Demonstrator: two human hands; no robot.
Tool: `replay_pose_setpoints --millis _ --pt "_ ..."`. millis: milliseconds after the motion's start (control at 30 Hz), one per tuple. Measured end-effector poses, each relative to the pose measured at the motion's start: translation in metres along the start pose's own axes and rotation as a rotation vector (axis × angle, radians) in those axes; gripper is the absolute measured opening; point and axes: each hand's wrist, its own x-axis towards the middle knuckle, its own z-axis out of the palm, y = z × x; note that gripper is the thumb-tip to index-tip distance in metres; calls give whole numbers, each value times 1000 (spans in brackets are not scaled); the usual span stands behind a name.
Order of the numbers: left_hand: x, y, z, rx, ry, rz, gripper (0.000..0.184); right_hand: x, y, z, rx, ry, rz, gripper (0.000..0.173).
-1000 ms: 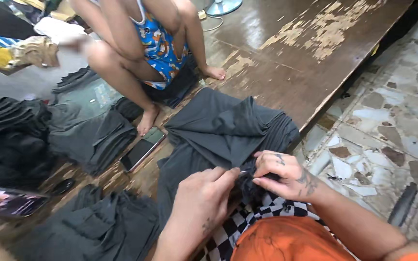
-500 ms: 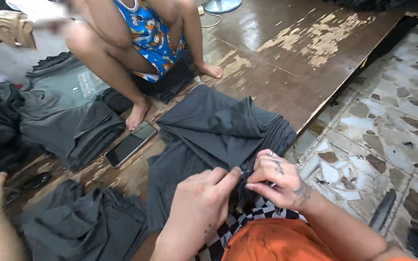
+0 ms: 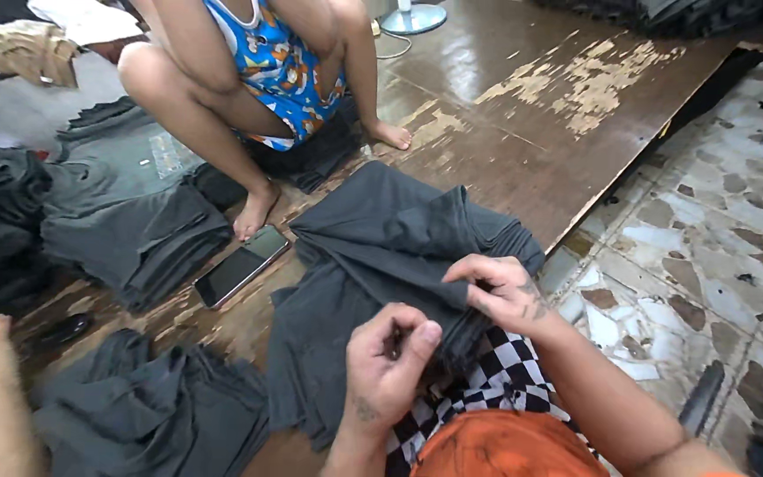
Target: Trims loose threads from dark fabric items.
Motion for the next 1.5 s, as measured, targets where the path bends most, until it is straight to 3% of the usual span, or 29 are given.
replay_pose_setpoints --millis 67,133,233,333,433,567,667,767,867,933,967,1033,1133,1200,1300,1400,1500 --pt "2 -4 -4 158 58 -67 20 -1 2 -6 117 -48 44 22" --pt "2 -10 0 374 15 -136 32 -1 3 -9 167 -78 42 22" --pt "-1 -16 20 607 -36 -13 25 -1 5 -9 212 -98 33 20" --pt "-3 -13 6 480 -141 104 22 0 7 -10 248 -95 35 20" --pt "-8 -5 -15 262 -295 119 28 -1 9 -13 277 -91 38 20" --pt "-15 -6 -21 192 -346 125 29 -2 11 -13 281 -88 39 20" --pt "-19 -10 -24 178 -241 69 43 0 -3 -5 42 -148 -67 22" --pt "-25 -16 -27 254 -4 -70 24 21 -25 -13 -350 -263 -286 20" --pt "-41 -31 -30 205 131 -180 21 52 10 -63 -556 -36 -228 23" --pt "-45 -32 -32 150 166 -160 12 60 8 -83 -647 90 -142 23" --pt "-44 -32 -31 146 179 -148 19 59 -8 -78 -633 72 -182 24" --pt "-46 -30 -31 155 188 -146 21 40 -37 -48 -482 -133 -295 27" --pt "-44 -28 -30 155 180 -146 19 19 -47 -16 -340 -395 -248 22" --pt "-47 -24 -26 200 175 -136 21 7 -28 0 -328 -366 -283 14" --pt "-58 -22 -14 404 87 -155 28 -9 -5 10 -294 -209 -357 19" --pt "-59 -12 -3 586 -6 -203 15 -23 5 16 -300 -132 -378 26" --pt "-58 1 -13 712 -138 -191 14 -30 9 21 -310 -107 -385 27"
